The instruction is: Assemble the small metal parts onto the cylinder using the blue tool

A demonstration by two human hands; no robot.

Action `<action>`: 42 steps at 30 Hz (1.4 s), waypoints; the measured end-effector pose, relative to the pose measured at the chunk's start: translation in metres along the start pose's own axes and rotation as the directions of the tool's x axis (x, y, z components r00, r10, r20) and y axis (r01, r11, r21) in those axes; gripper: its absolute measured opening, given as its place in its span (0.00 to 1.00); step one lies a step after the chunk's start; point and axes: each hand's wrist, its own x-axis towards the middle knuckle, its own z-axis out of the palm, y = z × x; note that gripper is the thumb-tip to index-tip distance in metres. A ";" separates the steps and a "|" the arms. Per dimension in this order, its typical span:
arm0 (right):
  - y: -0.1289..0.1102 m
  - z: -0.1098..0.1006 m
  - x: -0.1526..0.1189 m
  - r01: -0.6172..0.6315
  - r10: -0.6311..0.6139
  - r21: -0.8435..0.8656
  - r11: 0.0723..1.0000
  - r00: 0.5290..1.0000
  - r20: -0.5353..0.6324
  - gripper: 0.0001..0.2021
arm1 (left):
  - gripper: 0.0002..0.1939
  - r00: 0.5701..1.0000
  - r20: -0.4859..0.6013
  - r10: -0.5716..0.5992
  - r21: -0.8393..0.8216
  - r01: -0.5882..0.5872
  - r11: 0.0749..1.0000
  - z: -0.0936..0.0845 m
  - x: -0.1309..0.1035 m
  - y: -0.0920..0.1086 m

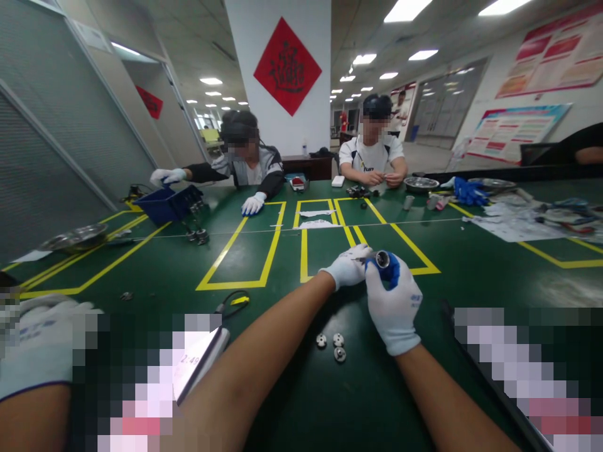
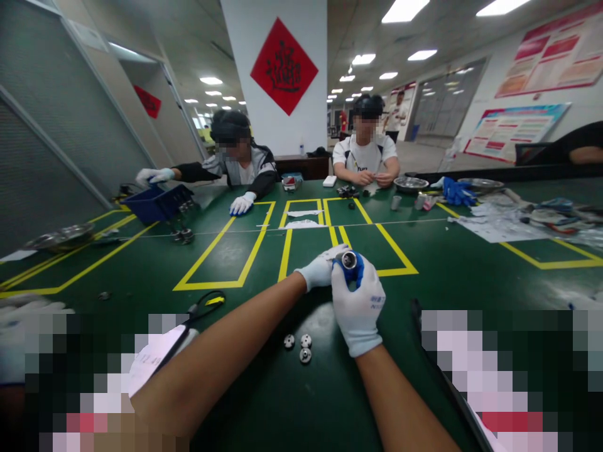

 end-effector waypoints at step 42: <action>-0.021 0.015 -0.027 0.323 -0.345 0.122 0.938 0.899 0.271 0.10 | 0.15 0.973 -0.001 -0.229 0.371 0.213 0.904 -0.075 -0.036 -0.033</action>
